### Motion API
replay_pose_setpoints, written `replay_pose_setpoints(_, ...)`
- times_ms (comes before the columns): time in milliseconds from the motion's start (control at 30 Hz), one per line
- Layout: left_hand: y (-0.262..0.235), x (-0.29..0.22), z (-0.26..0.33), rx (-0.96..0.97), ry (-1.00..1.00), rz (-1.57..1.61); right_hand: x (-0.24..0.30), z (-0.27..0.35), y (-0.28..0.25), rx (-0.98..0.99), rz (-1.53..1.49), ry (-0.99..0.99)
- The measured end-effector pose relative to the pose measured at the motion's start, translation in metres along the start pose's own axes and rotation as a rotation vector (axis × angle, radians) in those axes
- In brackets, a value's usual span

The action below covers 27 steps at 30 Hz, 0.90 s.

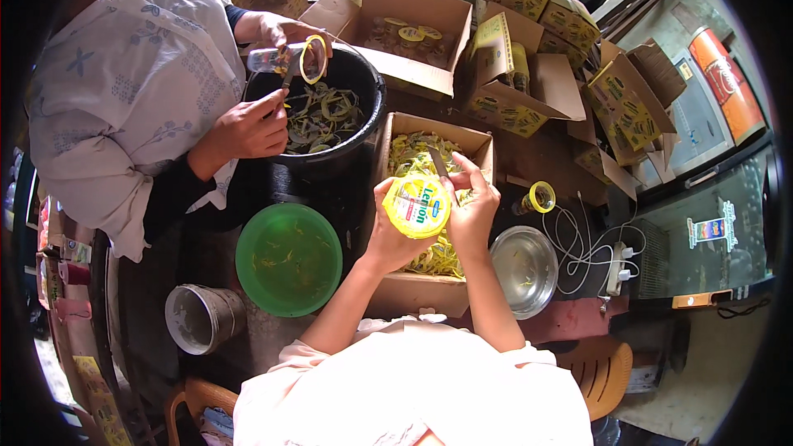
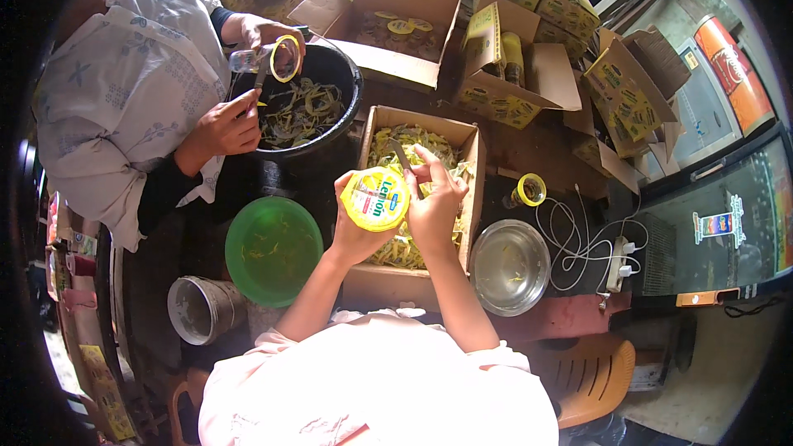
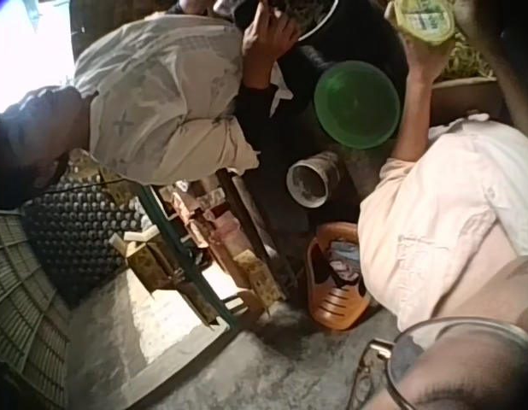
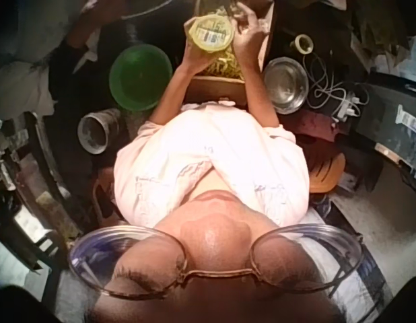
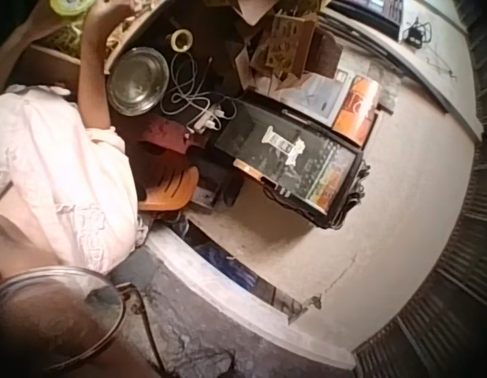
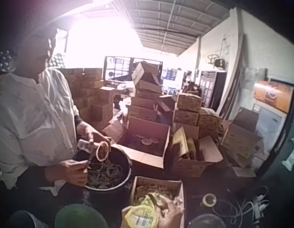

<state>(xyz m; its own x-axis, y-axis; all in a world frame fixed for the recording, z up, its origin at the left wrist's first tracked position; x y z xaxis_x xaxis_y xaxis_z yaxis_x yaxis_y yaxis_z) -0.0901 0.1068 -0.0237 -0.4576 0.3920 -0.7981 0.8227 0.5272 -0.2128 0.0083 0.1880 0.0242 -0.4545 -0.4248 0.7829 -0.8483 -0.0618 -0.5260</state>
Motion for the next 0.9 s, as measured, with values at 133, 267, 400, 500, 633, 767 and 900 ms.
replay_pose_setpoints(133, 0.002, -0.002, 0.008, 0.005, 0.005, 0.245, -0.005, -0.007, -0.002, -0.005, 0.007, 0.004)
replay_pose_setpoints(267, 0.012, 0.000, 0.018, 0.092, -0.006, 0.135, -0.006, -0.020, -0.004, -0.017, -0.068, -0.086)
replay_pose_setpoints(400, 0.021, -0.009, 0.019, 0.179, 0.115, -0.101, -0.008, -0.032, -0.003, 0.025, -0.041, -0.137)
replay_pose_setpoints(500, 0.024, -0.009, 0.021, 0.182, 0.152, -0.215, 0.004, -0.034, 0.000, 0.003, 0.092, -0.237)
replay_pose_setpoints(633, 0.012, -0.004, 0.016, -0.081, 0.083, 0.188, 0.004, -0.038, 0.005, 0.057, 0.011, -0.225)
replay_pose_setpoints(767, 0.010, -0.009, 0.006, -0.007, 0.038, 0.067, 0.009, -0.042, -0.004, 0.105, 0.002, -0.204)
replay_pose_setpoints(900, -0.001, -0.006, 0.004, -0.116, 0.019, 0.102, 0.034, -0.033, -0.024, 0.192, -0.029, -0.276)
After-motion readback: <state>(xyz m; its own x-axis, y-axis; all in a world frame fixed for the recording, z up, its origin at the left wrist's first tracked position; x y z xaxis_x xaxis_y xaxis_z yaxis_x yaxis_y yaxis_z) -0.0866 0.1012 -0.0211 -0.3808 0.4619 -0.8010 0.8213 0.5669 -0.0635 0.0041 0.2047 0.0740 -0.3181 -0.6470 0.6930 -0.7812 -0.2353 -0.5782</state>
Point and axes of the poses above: each hand's wrist, its own z-axis away from the middle knuckle, its own y-axis out of the palm, x = y × z, the point moved 8 cm from there along -z, towards the middle knuckle, and after that the axes turned 7 degrees about y, right-handed, at the moved point
